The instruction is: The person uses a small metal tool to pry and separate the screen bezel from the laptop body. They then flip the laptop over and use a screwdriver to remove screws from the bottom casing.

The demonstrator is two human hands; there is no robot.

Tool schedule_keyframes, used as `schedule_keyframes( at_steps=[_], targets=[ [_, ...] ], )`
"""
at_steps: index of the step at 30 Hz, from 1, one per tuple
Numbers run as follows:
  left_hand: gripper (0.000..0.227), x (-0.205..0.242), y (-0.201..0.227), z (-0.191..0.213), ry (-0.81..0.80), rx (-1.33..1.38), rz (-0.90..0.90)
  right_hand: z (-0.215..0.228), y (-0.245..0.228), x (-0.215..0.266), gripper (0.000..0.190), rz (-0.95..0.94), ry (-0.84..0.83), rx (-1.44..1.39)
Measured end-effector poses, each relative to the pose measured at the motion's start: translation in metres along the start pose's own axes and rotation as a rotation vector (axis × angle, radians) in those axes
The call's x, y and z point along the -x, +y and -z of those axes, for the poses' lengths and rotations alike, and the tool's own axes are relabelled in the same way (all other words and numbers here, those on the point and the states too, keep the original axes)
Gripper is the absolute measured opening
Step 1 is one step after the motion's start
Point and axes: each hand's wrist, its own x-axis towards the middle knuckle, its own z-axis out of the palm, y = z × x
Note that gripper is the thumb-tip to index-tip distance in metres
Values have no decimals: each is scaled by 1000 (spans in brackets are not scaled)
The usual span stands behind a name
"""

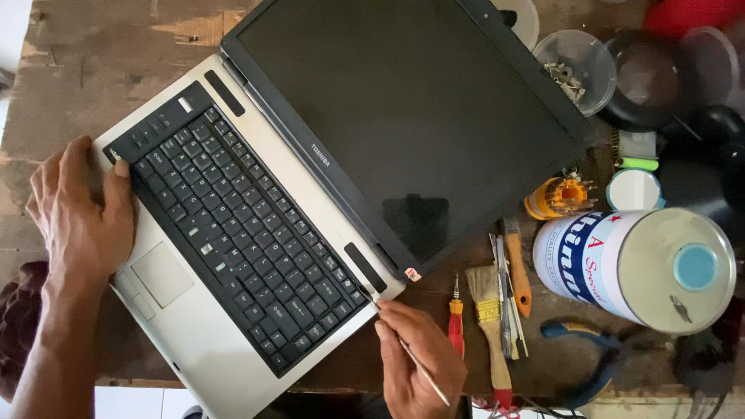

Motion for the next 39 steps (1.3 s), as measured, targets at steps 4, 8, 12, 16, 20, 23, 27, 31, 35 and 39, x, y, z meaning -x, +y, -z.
schedule_keyframes(
  at_steps=[4,8,12,16,20,23,27,31,35,39],
  targets=[
    [58,-2,18,11,-65,39,72,-6,2,9,14,60,-30,116],
    [57,-2,8,6,-32,31,23,-6,-1,-2,19,224,-43,128],
    [56,0,-2,1,-2,-11,-26,-3,8,-5,16,138,-83,79],
    [62,-1,10,9,-46,47,42,2,-2,-10,15,-73,-54,27],
    [56,-2,8,7,-30,48,29,-7,-1,-17,15,27,-70,16],
    [56,1,-1,1,-17,25,7,-11,7,-14,16,136,-114,80],
    [62,-3,8,12,-35,71,9,-22,12,-6,16,283,-75,169],
    [60,-1,2,7,-2,60,-15,-24,10,-8,18,252,-28,167],
    [57,-2,-3,3,12,54,-21,-24,-2,-26,15,135,-63,33],
    [61,-3,9,11,-36,78,41,-22,-12,-29,17,107,-68,6]
  ],
)
